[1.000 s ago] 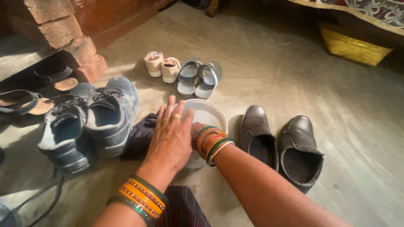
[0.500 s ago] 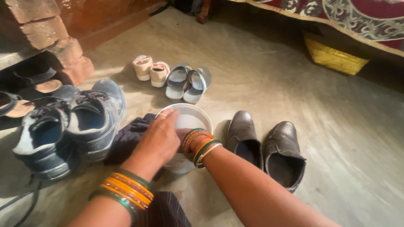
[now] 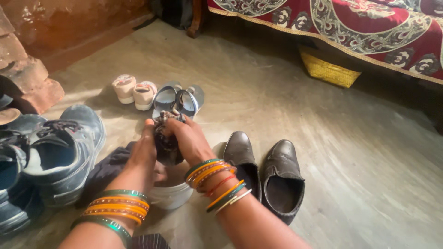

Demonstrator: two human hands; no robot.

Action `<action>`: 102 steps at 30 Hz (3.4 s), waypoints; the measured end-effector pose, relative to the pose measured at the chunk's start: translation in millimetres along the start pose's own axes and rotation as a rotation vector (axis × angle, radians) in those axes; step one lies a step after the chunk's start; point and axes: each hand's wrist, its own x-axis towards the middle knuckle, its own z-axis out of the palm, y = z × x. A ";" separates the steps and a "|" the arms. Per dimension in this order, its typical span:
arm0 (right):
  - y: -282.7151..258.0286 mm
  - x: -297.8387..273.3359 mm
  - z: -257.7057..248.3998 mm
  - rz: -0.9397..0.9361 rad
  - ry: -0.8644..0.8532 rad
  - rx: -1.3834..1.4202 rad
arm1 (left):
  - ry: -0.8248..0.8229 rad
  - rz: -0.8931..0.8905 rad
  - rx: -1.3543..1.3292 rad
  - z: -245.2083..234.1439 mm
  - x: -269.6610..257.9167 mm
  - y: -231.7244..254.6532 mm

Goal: The person sits on the floor and wipes several pairs of shoes with a cloth, dipping the cloth into a bucket of water between shoes. They handle loafers and sneakers, wiping the uppers and sides, then place the cleaned shoes back on a wooden shelf.

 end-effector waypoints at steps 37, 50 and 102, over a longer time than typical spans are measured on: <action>46.4 5.1 31.9 0.155 0.201 -0.814 | 0.038 0.143 0.253 -16.0 112.7 -59.6; 43.9 0.5 26.9 -0.030 0.218 -0.713 | -0.008 0.183 0.224 -13.1 83.4 -44.1; -97.5 -52.8 445.7 -0.749 -0.911 -0.530 | 1.026 0.478 0.416 -511.6 -101.2 104.1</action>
